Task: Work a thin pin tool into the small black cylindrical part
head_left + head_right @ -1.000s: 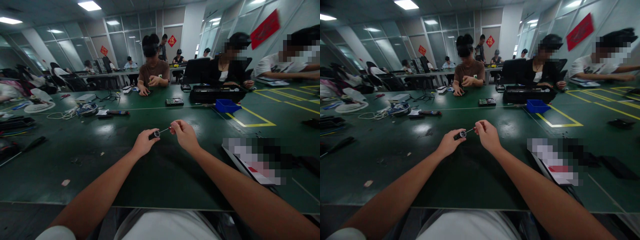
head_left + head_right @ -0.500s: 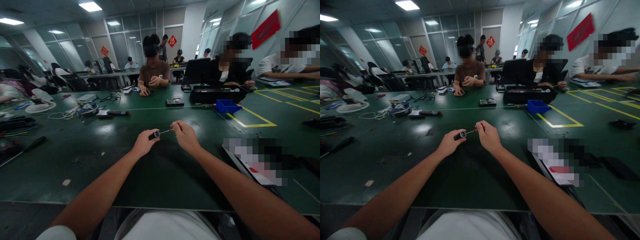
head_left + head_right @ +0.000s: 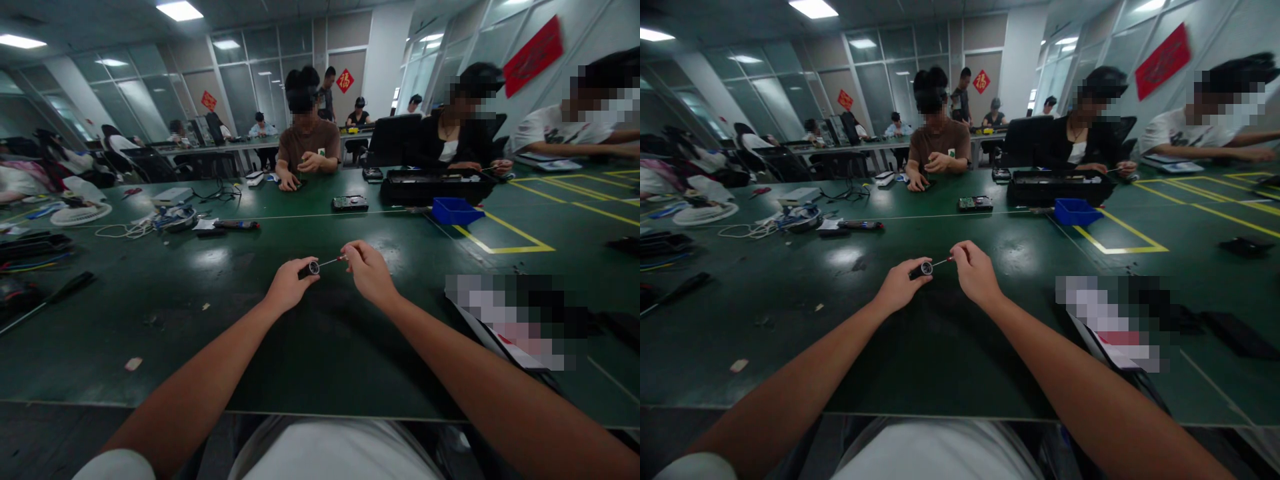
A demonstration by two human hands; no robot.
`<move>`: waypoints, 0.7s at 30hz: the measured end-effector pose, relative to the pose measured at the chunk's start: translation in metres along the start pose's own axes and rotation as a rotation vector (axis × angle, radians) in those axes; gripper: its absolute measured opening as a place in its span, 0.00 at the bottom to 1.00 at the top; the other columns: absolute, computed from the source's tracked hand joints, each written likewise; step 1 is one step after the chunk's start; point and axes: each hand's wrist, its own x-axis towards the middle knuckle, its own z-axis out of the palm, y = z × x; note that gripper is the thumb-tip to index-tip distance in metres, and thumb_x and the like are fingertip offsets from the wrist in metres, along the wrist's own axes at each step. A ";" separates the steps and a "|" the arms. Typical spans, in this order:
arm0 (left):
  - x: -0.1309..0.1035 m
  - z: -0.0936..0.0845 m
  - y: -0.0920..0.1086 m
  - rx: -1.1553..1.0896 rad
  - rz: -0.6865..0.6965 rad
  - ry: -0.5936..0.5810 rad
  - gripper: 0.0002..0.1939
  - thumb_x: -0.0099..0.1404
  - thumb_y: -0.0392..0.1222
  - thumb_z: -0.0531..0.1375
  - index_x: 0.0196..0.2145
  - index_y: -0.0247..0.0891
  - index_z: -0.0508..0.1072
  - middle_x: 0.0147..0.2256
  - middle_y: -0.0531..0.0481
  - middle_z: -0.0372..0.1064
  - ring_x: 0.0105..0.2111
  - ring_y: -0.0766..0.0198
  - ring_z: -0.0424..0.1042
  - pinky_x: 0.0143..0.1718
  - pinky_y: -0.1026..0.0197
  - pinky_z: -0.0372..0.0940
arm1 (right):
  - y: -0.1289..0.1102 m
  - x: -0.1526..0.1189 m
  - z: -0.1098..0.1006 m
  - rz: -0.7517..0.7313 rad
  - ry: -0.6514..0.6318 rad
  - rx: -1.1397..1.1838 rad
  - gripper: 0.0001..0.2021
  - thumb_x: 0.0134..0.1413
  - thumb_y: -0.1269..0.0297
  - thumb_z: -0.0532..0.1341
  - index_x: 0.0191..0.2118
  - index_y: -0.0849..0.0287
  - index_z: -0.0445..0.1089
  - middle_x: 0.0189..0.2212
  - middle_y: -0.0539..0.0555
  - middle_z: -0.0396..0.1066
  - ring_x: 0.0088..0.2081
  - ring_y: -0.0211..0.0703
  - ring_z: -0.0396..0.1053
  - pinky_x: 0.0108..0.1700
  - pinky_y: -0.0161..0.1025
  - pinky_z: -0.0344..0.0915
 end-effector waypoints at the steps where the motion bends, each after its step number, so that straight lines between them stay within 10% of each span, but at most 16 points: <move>1: 0.000 0.000 -0.001 -0.006 -0.004 0.010 0.21 0.63 0.40 0.64 0.54 0.46 0.74 0.47 0.47 0.75 0.48 0.54 0.72 0.53 0.50 0.63 | 0.001 0.000 0.001 0.008 0.005 0.027 0.10 0.62 0.58 0.53 0.40 0.54 0.68 0.30 0.49 0.70 0.29 0.42 0.67 0.33 0.40 0.63; 21: 0.001 -0.002 -0.001 -0.028 0.091 0.002 0.21 0.63 0.37 0.65 0.54 0.45 0.74 0.49 0.47 0.74 0.50 0.56 0.70 0.56 0.50 0.61 | 0.011 0.011 0.001 0.268 -0.002 0.453 0.14 0.54 0.49 0.61 0.34 0.55 0.67 0.28 0.51 0.70 0.29 0.41 0.69 0.36 0.43 0.70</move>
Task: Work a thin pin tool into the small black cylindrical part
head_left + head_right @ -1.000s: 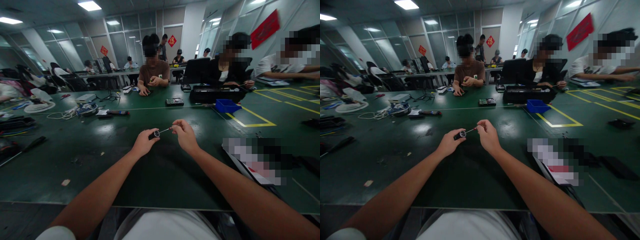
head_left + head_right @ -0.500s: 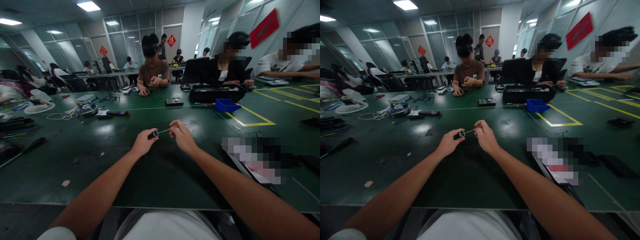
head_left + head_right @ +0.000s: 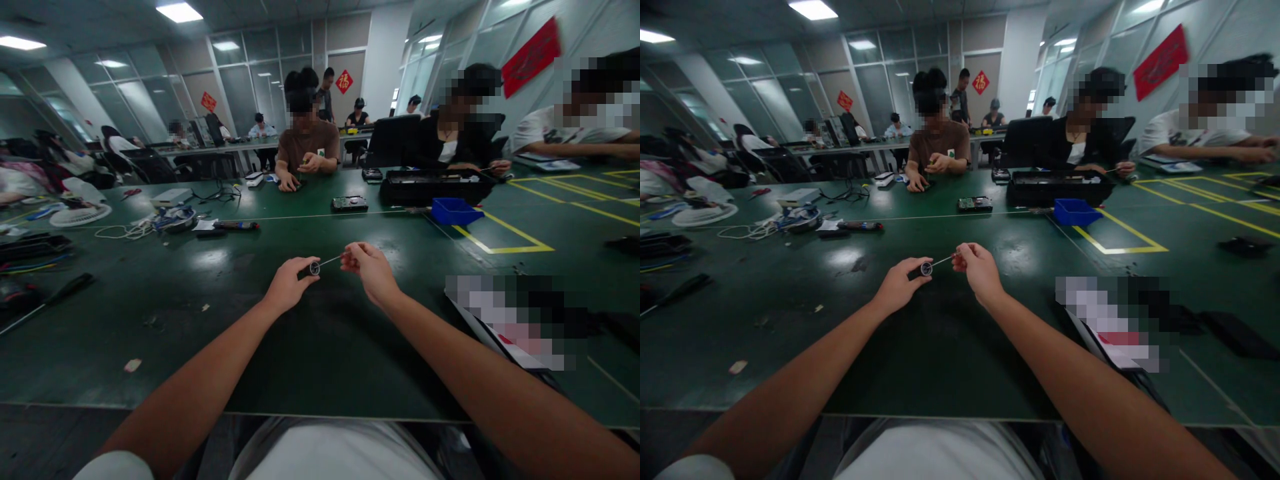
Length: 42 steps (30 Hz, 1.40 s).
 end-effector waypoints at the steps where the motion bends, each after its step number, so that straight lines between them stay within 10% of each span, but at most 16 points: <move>1: 0.000 0.000 0.000 0.002 0.022 0.006 0.21 0.63 0.37 0.65 0.54 0.45 0.74 0.50 0.47 0.74 0.52 0.56 0.69 0.57 0.49 0.60 | 0.001 0.001 -0.002 0.050 -0.002 0.046 0.14 0.55 0.49 0.61 0.33 0.55 0.67 0.26 0.51 0.69 0.27 0.41 0.68 0.36 0.44 0.71; 5: 0.001 -0.001 -0.002 0.033 0.031 0.013 0.21 0.63 0.38 0.65 0.55 0.47 0.74 0.52 0.48 0.74 0.53 0.55 0.69 0.58 0.48 0.59 | 0.000 0.004 -0.005 0.115 0.006 0.127 0.12 0.57 0.51 0.60 0.31 0.54 0.65 0.24 0.50 0.66 0.25 0.40 0.65 0.35 0.44 0.71; 17: 0.001 -0.002 0.004 0.063 -0.002 0.008 0.22 0.63 0.39 0.65 0.55 0.46 0.74 0.50 0.47 0.75 0.51 0.54 0.70 0.56 0.47 0.60 | -0.012 -0.015 0.005 -0.316 0.030 -0.338 0.11 0.63 0.53 0.55 0.37 0.55 0.66 0.29 0.51 0.71 0.30 0.42 0.70 0.35 0.42 0.66; 42: 0.001 -0.003 0.006 0.070 -0.062 -0.014 0.21 0.65 0.42 0.64 0.56 0.45 0.72 0.51 0.47 0.74 0.51 0.52 0.70 0.56 0.46 0.60 | -0.025 -0.020 0.007 -0.242 0.058 -0.326 0.13 0.56 0.52 0.64 0.32 0.57 0.69 0.24 0.53 0.75 0.27 0.43 0.74 0.33 0.42 0.68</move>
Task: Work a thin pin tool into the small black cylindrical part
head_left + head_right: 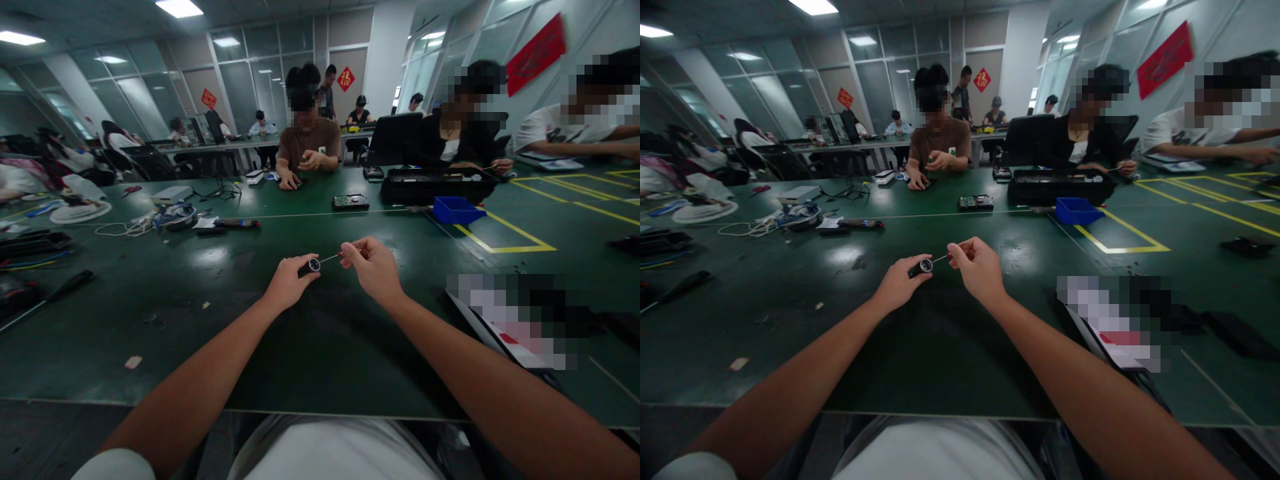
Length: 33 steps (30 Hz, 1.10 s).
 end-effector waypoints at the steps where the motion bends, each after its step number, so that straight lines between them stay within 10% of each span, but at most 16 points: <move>1: 0.000 0.000 0.000 -0.006 -0.012 -0.004 0.21 0.65 0.42 0.63 0.56 0.45 0.72 0.53 0.47 0.74 0.52 0.51 0.70 0.58 0.45 0.59 | 0.000 0.000 0.000 -0.004 -0.004 0.005 0.13 0.56 0.52 0.64 0.32 0.57 0.69 0.24 0.53 0.75 0.27 0.43 0.74 0.33 0.42 0.68; 11: 0.001 0.005 -0.003 -0.112 -0.068 -0.067 0.24 0.70 0.42 0.55 0.62 0.41 0.62 0.58 0.41 0.66 0.57 0.51 0.65 0.60 0.45 0.56 | 0.000 -0.004 -0.001 -0.040 -0.071 -0.112 0.14 0.57 0.50 0.63 0.32 0.57 0.70 0.23 0.50 0.75 0.25 0.41 0.72 0.29 0.38 0.63; 20: -0.004 0.005 -0.004 -0.165 -0.121 -0.131 0.20 0.68 0.38 0.55 0.55 0.37 0.55 0.43 0.44 0.68 0.42 0.57 0.70 0.48 0.51 0.64 | 0.010 -0.001 -0.002 -0.101 -0.112 -0.160 0.07 0.60 0.59 0.58 0.37 0.55 0.69 0.26 0.49 0.72 0.28 0.41 0.70 0.31 0.38 0.62; 27: -0.004 0.004 -0.002 -0.077 -0.062 -0.163 0.13 0.68 0.39 0.56 0.50 0.41 0.63 0.42 0.47 0.69 0.41 0.56 0.69 0.46 0.52 0.64 | 0.011 0.002 -0.004 -0.086 -0.075 -0.284 0.17 0.64 0.49 0.53 0.33 0.55 0.70 0.24 0.50 0.70 0.26 0.42 0.67 0.29 0.40 0.60; 33: -0.002 0.001 -0.001 -0.083 0.002 -0.113 0.12 0.67 0.38 0.58 0.48 0.43 0.68 0.41 0.50 0.71 0.42 0.57 0.71 0.49 0.53 0.65 | 0.013 0.000 -0.004 -0.103 -0.114 -0.126 0.14 0.65 0.56 0.52 0.52 0.51 0.66 0.28 0.48 0.71 0.30 0.44 0.70 0.35 0.41 0.64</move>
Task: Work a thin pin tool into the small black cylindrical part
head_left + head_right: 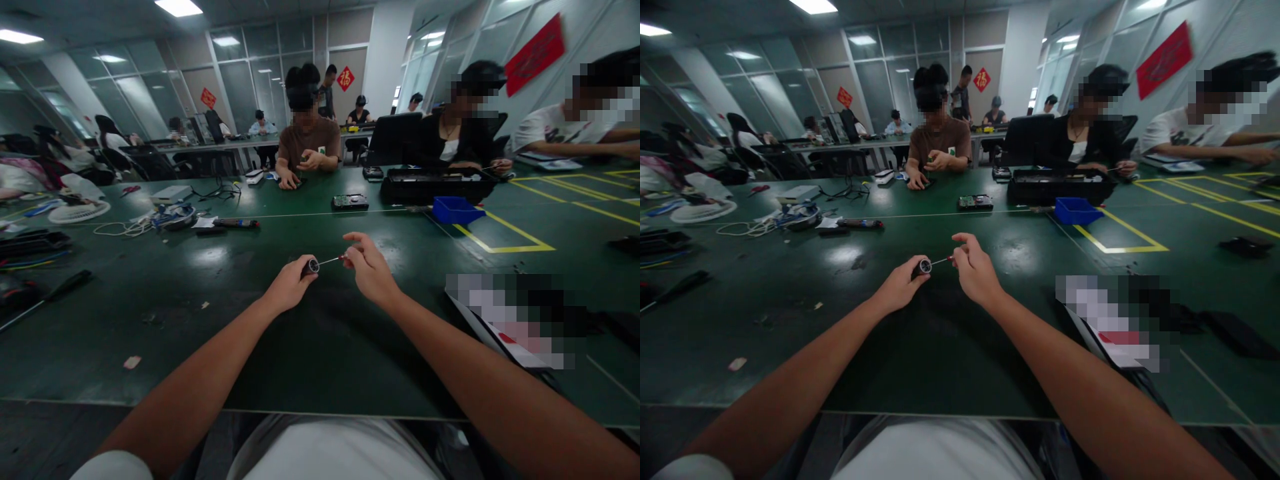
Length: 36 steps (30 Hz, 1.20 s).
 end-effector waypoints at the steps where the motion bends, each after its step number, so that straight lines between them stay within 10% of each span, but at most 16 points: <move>1: 0.000 0.000 -0.001 -0.001 0.005 0.008 0.12 0.67 0.38 0.58 0.48 0.43 0.69 0.42 0.49 0.72 0.43 0.57 0.71 0.50 0.53 0.65 | 0.000 0.000 0.000 -0.003 -0.015 -0.001 0.14 0.65 0.55 0.52 0.51 0.51 0.67 0.28 0.48 0.71 0.31 0.44 0.70 0.35 0.42 0.64; 12: 0.003 0.004 -0.004 -0.008 0.029 0.041 0.16 0.67 0.38 0.58 0.52 0.41 0.68 0.48 0.46 0.71 0.48 0.55 0.70 0.53 0.51 0.62 | 0.001 0.007 0.004 0.014 0.083 0.166 0.10 0.60 0.54 0.59 0.38 0.55 0.68 0.30 0.51 0.72 0.32 0.42 0.70 0.38 0.43 0.68; 20: 0.002 -0.003 0.005 0.063 -0.021 0.128 0.15 0.68 0.38 0.58 0.52 0.40 0.64 0.46 0.45 0.71 0.47 0.54 0.69 0.57 0.45 0.58 | 0.016 0.014 0.006 0.436 0.036 0.637 0.13 0.60 0.51 0.59 0.31 0.54 0.65 0.23 0.50 0.67 0.24 0.41 0.67 0.38 0.47 0.74; 36: 0.001 -0.003 0.003 0.096 -0.009 0.086 0.16 0.69 0.40 0.57 0.53 0.42 0.66 0.48 0.45 0.71 0.48 0.53 0.68 0.63 0.36 0.50 | 0.006 0.009 0.008 0.170 0.143 0.366 0.13 0.59 0.50 0.59 0.35 0.55 0.67 0.28 0.50 0.72 0.28 0.39 0.69 0.33 0.39 0.68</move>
